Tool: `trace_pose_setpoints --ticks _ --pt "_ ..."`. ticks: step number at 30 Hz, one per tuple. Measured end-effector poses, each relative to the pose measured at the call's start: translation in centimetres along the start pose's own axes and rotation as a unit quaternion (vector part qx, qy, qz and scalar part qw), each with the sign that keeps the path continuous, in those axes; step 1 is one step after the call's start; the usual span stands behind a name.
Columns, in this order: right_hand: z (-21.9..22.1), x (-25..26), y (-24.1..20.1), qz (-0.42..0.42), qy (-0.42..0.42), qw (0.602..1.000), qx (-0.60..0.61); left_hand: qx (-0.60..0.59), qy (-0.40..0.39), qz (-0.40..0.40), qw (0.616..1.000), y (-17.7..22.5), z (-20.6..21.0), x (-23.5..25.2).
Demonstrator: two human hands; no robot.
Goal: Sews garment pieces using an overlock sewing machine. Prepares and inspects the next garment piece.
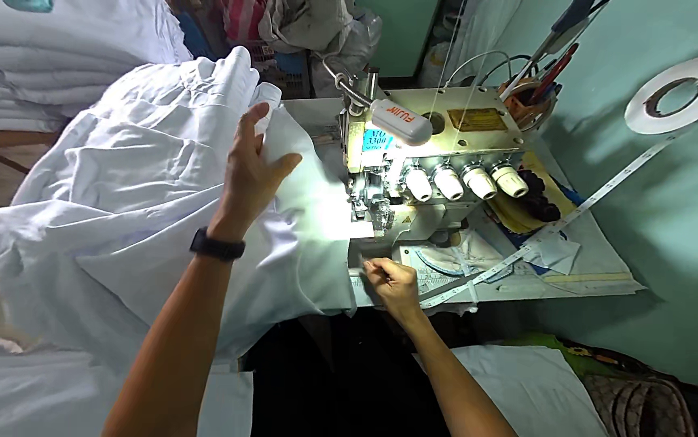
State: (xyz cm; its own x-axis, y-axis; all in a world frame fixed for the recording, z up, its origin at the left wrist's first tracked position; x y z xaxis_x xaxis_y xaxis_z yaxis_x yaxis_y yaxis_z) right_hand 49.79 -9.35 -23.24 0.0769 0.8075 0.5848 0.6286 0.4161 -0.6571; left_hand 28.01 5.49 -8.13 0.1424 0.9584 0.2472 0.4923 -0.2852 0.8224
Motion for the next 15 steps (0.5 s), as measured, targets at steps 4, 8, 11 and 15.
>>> trace_pose_setpoints --ticks 4,8,11,15 --pt "0.8 -0.7 0.5 0.012 -0.021 0.997 -0.073 0.099 -0.037 0.212 0.972 2.5 -1.8 -8.8" --pt "0.9 -0.6 0.8 0.007 -0.027 0.998 -0.049 0.144 -0.049 0.323 0.934 1.8 -0.4 -15.1" --pt "0.2 -0.5 0.2 0.03 -0.008 0.997 0.066 0.137 -0.041 0.365 0.92 1.6 1.1 -18.7" --pt "-1.8 -0.2 -5.6 -0.038 -0.032 0.993 0.105 0.101 -0.008 0.372 0.923 2.0 1.4 -22.1"
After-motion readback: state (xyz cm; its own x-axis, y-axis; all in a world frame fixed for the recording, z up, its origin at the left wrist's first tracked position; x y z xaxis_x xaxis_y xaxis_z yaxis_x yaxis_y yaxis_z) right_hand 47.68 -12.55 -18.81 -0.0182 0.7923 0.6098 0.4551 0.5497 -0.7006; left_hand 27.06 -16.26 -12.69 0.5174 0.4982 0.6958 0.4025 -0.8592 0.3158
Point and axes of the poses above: each hand's wrist, its own x-axis towards the middle knuckle, its own z-axis out of the palm, y = z × x, the point moved 5 cm from there along x, towards the middle knuckle
